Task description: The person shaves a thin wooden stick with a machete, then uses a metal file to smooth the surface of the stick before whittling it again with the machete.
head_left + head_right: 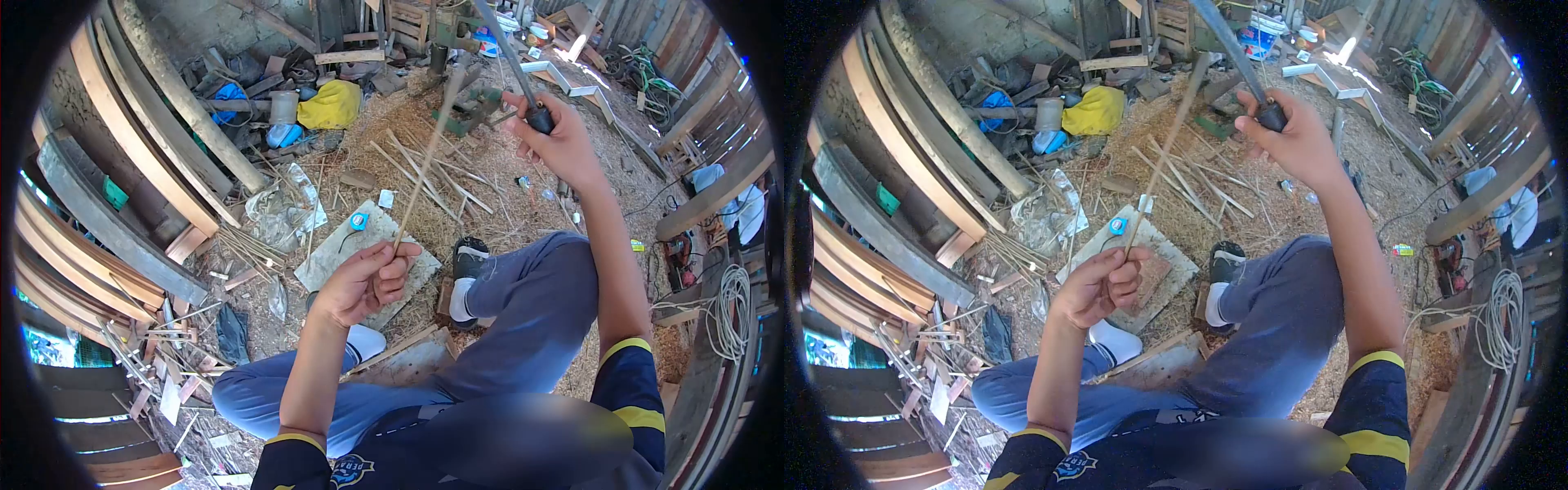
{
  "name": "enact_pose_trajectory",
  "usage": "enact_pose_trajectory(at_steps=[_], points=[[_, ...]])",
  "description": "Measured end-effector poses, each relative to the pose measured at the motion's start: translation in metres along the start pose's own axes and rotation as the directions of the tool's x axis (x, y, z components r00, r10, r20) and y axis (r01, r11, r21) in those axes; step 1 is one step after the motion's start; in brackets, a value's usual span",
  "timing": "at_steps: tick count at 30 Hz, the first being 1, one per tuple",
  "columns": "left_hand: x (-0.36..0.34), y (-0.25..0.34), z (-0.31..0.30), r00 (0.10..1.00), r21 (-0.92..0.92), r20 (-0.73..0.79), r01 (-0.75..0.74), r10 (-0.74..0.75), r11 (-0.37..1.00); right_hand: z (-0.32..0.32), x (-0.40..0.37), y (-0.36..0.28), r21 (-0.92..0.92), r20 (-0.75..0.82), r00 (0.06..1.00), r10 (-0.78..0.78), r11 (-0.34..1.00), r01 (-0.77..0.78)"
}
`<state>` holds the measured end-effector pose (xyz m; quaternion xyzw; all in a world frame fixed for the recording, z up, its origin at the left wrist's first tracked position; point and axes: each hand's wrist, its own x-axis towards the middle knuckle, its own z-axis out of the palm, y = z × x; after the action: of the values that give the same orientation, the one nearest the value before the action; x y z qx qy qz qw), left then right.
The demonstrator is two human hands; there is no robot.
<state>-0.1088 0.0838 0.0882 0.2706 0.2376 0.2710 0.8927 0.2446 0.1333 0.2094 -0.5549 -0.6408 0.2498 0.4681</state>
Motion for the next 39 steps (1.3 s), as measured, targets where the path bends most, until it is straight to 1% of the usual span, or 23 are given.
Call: enact_pose_trajectory(at_steps=[3, 6, 8, 9, 10, 11, 13, 14, 17, 18, 20, 23, 26, 29, 32, 35, 39], points=[[0.011, -0.004, 0.007, 1.000, -0.051, 0.022, -0.003, 0.004, 0.999, -0.013, -0.011, -0.009, -0.142, -0.050, 0.997, 0.056, 0.988, -0.062], [0.026, -0.007, 0.012, 0.996, -0.071, 0.076, -0.031, 0.036, 0.997, -0.023, -0.030, -0.012, -0.287, -0.028, 0.995, 0.100, 0.952, -0.104], [0.035, -0.007, 0.019, 0.993, -0.064, 0.099, -0.050, 0.056, 0.997, -0.032, -0.043, 0.009, -0.390, 0.021, 1.000, 0.023, 0.921, -0.013], [0.039, -0.008, 0.026, 0.996, -0.038, 0.058, -0.061, 0.063, 0.997, -0.035, -0.051, 0.015, -0.438, 0.049, 0.999, -0.012, 0.898, 0.032], [0.043, -0.009, 0.036, 0.997, -0.013, 0.017, -0.069, 0.069, 0.998, -0.036, -0.061, 0.012, -0.397, 0.044, 0.994, 0.096, 0.915, -0.071], [0.049, -0.011, 0.043, 0.997, 0.015, -0.023, -0.073, 0.074, 0.997, -0.040, -0.065, 0.021, -0.354, 0.071, 0.990, 0.120, 0.931, -0.087], [0.064, -0.016, 0.050, 0.995, 0.076, -0.001, -0.100, 0.101, 0.992, -0.045, -0.072, 0.037, -0.263, 0.119, 0.979, 0.168, 0.956, -0.132], [0.071, -0.019, 0.053, 0.994, 0.108, 0.012, -0.112, 0.111, 0.988, -0.049, -0.080, 0.041, -0.317, 0.130, 0.976, 0.176, 0.940, -0.127], [0.091, -0.023, 0.065, 0.995, 0.087, 0.057, -0.090, 0.086, 0.992, -0.056, -0.091, 0.053, -0.349, 0.175, 0.979, 0.108, 0.936, -0.041], [0.096, -0.024, 0.069, 0.994, 0.130, 0.060, -0.094, 0.087, 0.987, -0.058, -0.094, 0.057, -0.349, 0.189, 0.971, 0.146, 0.934, -0.073], [0.106, -0.027, 0.077, 0.993, 0.215, 0.066, -0.106, 0.093, 0.971, -0.059, -0.100, 0.063, -0.345, 0.189, 0.976, 0.110, 0.938, -0.038], [0.119, -0.032, 0.094, 0.986, 0.372, -0.017, -0.147, 0.165, 0.916, -0.063, -0.106, 0.073, -0.385, 0.219, 0.974, 0.066, 0.923, 0.024], [0.130, -0.039, 0.107, 0.975, 0.389, -0.137, -0.111, 0.177, 0.915, -0.064, -0.109, 0.083, -0.426, 0.261, 0.965, 0.001, 0.898, 0.114], [0.140, -0.049, 0.106, 0.965, 0.441, -0.123, -0.154, 0.230, 0.884, -0.064, -0.114, 0.092, -0.426, 0.267, 0.963, -0.033, 0.892, 0.149], [0.144, -0.056, 0.111, 0.942, 0.564, -0.168, -0.150, 0.291, 0.812, -0.065, -0.117, 0.093, -0.445, 0.250, 0.966, -0.073, 0.877, 0.181], [0.145, -0.058, 0.109, 0.945, 0.676, -0.125, -0.141, 0.301, 0.723, -0.065, -0.120, 0.091, -0.498, 0.245, 0.966, -0.086, 0.843, 0.202], [0.141, -0.065, 0.103, 0.940, 0.755, -0.046, -0.188, 0.337, 0.628, -0.064, -0.123, 0.093, -0.545, 0.234, 0.966, -0.110, 0.808, 0.224]])
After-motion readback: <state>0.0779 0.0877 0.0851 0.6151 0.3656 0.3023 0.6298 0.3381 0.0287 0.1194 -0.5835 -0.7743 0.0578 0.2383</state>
